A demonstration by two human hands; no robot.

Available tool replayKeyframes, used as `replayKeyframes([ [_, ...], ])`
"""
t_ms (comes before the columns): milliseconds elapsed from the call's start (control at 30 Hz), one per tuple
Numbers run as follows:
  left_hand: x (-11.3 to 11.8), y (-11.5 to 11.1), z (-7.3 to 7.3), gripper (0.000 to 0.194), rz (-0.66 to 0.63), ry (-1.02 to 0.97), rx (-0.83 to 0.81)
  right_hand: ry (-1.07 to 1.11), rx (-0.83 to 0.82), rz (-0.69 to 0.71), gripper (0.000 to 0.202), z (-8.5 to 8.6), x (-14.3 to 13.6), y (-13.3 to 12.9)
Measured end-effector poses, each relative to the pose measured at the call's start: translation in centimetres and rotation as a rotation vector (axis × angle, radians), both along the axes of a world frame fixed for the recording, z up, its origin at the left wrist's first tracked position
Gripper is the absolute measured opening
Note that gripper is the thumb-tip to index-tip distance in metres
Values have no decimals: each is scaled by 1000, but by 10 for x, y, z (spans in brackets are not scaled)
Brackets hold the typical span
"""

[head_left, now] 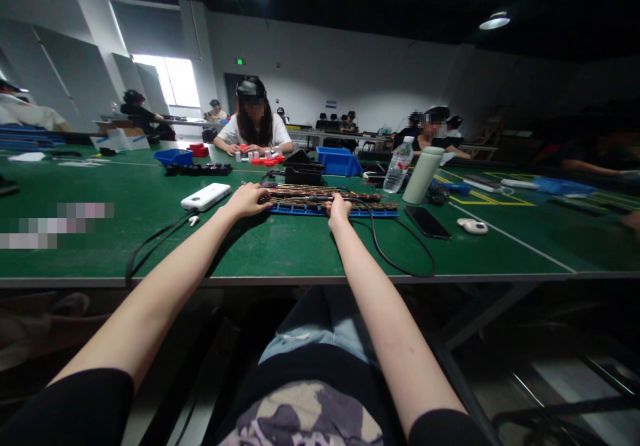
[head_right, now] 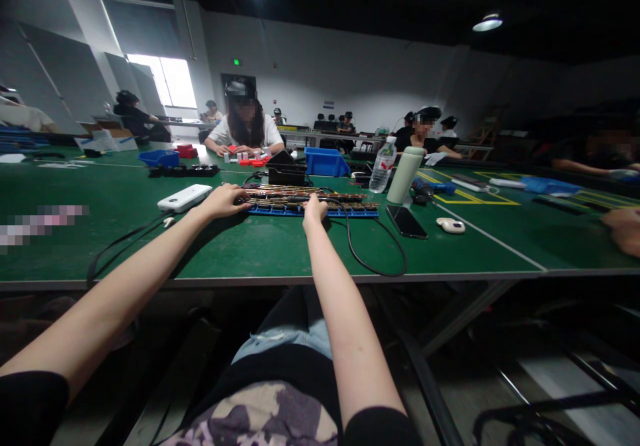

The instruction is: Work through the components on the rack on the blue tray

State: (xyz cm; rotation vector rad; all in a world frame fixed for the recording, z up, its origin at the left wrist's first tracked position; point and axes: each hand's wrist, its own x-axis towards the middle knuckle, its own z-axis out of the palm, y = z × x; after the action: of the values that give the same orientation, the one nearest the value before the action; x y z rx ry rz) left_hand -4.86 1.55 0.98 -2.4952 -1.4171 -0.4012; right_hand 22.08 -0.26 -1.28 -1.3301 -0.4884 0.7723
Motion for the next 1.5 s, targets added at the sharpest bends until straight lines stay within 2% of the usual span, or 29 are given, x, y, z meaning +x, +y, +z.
replayKeyframes([
  [400, 0, 0, 0, 43, -9, 9, 9, 55, 11, -13, 23, 9, -5, -12],
  [533, 0, 0, 0, 40, -9, 1, 17, 46, 7, -14, 24, 8, -4, -11],
  [700, 1, -2, 1, 41, 5, -13, -7, -15, 27, 48, 23, 5, -2, -7],
  [1133, 0, -1, 1, 41, 1, -6, -4, 23, 22, 19, 22, 6, -4, -8],
  [1500, 0, 0, 1, 40, -8, -11, 7, -24, 34, 65, 25, 5, -2, -7],
])
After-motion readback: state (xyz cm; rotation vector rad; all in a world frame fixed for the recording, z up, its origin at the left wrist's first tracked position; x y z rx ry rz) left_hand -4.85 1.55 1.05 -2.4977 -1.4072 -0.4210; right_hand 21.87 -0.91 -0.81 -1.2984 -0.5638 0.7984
